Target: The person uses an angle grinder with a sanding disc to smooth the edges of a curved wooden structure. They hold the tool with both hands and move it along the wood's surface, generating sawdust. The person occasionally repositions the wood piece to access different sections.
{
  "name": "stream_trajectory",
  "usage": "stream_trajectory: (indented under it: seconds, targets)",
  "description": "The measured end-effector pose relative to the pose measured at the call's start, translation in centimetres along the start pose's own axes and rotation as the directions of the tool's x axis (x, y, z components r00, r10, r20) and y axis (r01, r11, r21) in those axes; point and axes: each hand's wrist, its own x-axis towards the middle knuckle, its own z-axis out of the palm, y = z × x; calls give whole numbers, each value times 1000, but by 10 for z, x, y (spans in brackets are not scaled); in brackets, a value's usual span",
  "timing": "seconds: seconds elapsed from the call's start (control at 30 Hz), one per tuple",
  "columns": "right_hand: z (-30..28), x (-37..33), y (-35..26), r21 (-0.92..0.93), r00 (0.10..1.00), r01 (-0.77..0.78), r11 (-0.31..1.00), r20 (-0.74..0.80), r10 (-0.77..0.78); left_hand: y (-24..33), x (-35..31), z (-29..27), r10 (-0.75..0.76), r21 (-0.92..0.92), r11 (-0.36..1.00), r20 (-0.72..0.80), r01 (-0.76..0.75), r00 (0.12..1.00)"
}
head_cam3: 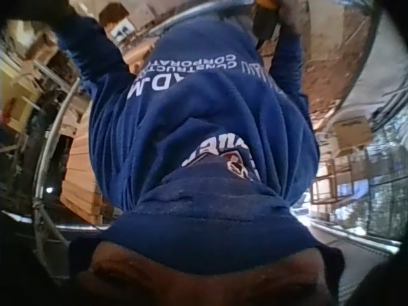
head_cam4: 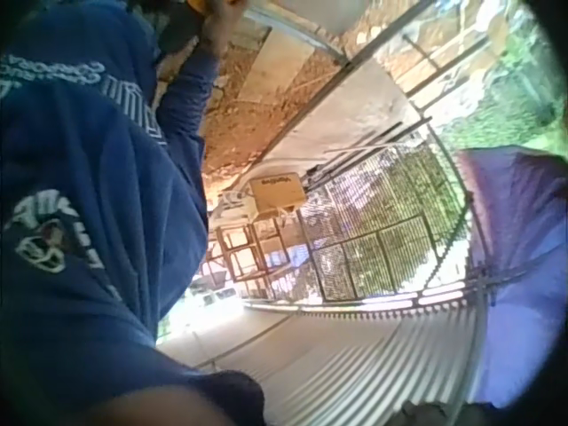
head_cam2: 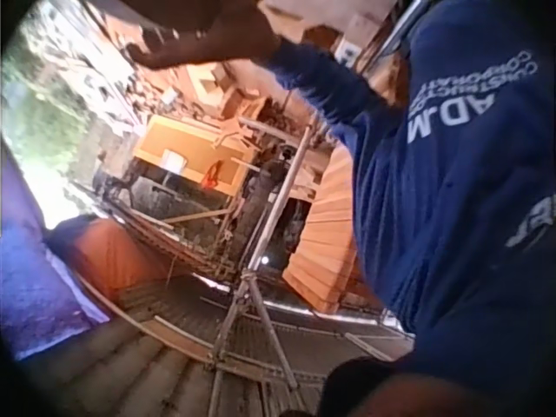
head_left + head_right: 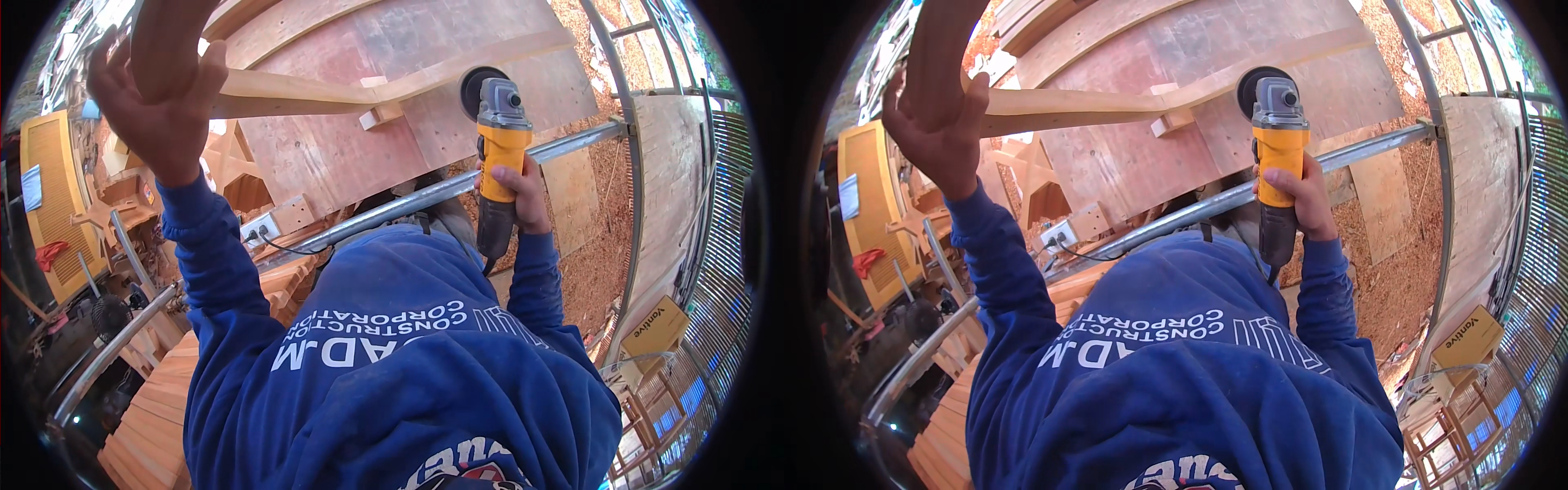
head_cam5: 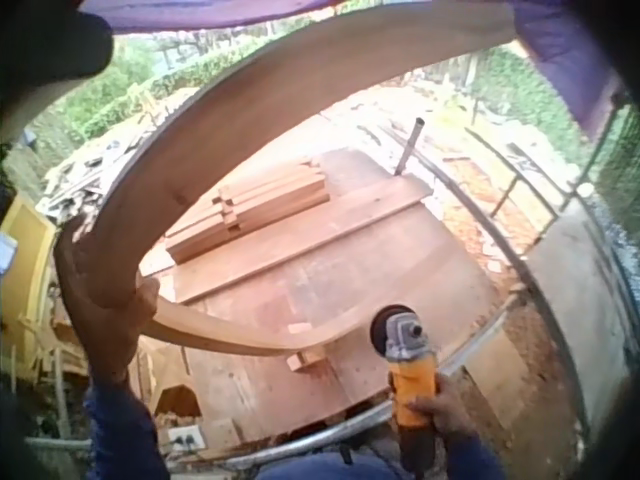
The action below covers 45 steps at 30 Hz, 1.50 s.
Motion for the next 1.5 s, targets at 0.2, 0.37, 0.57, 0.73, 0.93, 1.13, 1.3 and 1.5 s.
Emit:
stream_trajectory:
  seconds: [0.2,0.37,0.57,0.73,0.93,1.13,1.3,1.5]
  targets:
    - [0,30,0,-54,993,-82,995,75,86,15,7,2,-19,21,1000,29,19,999]
    - [12,56,17,-54,978,-146,988,145,153,-26,-9,-9,10,138,990,-15,-8,1000]
    - [31,72,25,2,943,-223,975,253,216,-44,-32,-29,-19,237,969,-196,66,980]
    - [52,90,37,-95,951,-256,962,155,269,-54,-50,-32,-40,215,970,-310,111,950]
    - [57,103,47,-231,967,-218,948,83,242,-76,-60,-42,-32,257,959,-313,117,949]
    - [76,114,50,-313,959,-204,928,128,254,-77,-72,-45,-65,174,975,-380,140,923]
    - [86,121,53,-285,944,-209,935,191,269,-78,-77,-47,-110,137,975,-388,176,915]
    - [91,119,48,-462,971,-177,869,63,231,-80,-81,-49,-137,124,972,-398,201,907]
